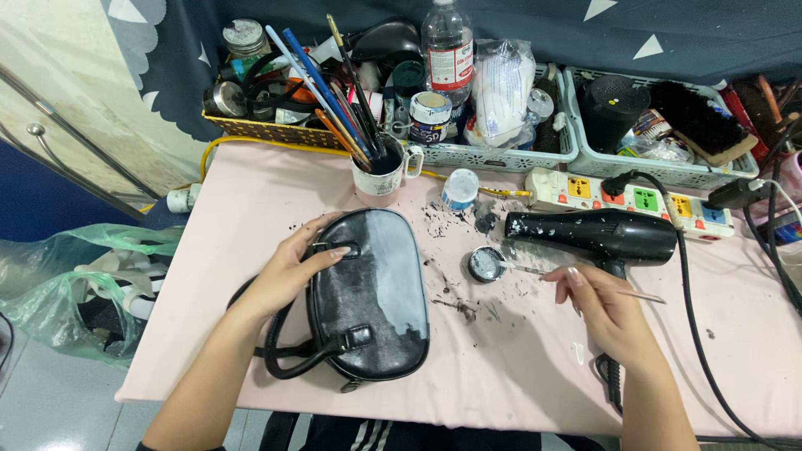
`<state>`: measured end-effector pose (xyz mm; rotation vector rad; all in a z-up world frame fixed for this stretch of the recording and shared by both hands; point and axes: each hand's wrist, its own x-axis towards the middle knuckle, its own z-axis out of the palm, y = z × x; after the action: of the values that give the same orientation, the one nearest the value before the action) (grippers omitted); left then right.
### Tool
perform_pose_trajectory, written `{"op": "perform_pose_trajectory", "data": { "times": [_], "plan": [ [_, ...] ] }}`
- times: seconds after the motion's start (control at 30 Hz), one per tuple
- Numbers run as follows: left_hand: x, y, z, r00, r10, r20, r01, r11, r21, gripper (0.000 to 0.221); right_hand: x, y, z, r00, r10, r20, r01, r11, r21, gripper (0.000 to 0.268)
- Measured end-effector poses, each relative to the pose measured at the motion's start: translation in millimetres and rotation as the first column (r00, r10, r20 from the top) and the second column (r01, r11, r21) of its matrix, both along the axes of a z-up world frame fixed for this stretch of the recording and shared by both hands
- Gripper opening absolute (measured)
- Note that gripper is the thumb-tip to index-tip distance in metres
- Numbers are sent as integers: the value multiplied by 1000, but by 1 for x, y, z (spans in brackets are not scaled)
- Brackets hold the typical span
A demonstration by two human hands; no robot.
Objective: The person applies a white substance to a black handbag using a thin brush, then uses a hairdryer to dry the area before continuing to paint the leather surface.
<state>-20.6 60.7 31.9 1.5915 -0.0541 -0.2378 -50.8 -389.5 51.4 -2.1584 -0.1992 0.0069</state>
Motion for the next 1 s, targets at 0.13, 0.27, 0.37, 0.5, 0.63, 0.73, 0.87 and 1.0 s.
{"op": "perform_pose_trajectory", "data": {
  "times": [0.13, 0.27, 0.37, 0.5, 0.63, 0.73, 0.87, 1.0],
  "plan": [
    [0, -7, -10, 999, -45, 16, 46, 997, -58, 60, 13, 22, -2, 994, 54, 100, -39, 988, -149, 29],
    [2, -17, -19, 997, -72, -22, 70, 992, -102, 62, 25, 42, -3, 992, 115, 49, -100, 967, -234, 31],
    [5, -25, -24, 993, -118, -6, 117, 990, -74, 63, 28, 48, 3, 992, 126, 31, -115, 965, -237, 33],
    [11, -27, -23, 991, -131, -23, 130, 991, -32, 64, 29, 53, 10, 999, 43, 11, -39, 966, -254, 35],
    [9, -21, -8, 987, -158, 36, 136, 928, 346, 67, 34, 54, 13, 998, 1, -57, -18, 951, -309, 37],
    [6, -13, 11, 978, -203, 44, 135, 781, 610, 70, 43, 59, 10, 999, 47, -15, -49, 968, -245, 36],
    [10, -4, 38, 971, -204, -121, 214, 532, 819, 70, 65, 76, 2, 975, 206, 87, -183, 957, -223, 33],
    [12, 0, 61, 962, -168, -215, 251, 241, 937, 65, 95, 101, 0, 945, 323, 45, -309, 931, -194, 32]
  ]
}}
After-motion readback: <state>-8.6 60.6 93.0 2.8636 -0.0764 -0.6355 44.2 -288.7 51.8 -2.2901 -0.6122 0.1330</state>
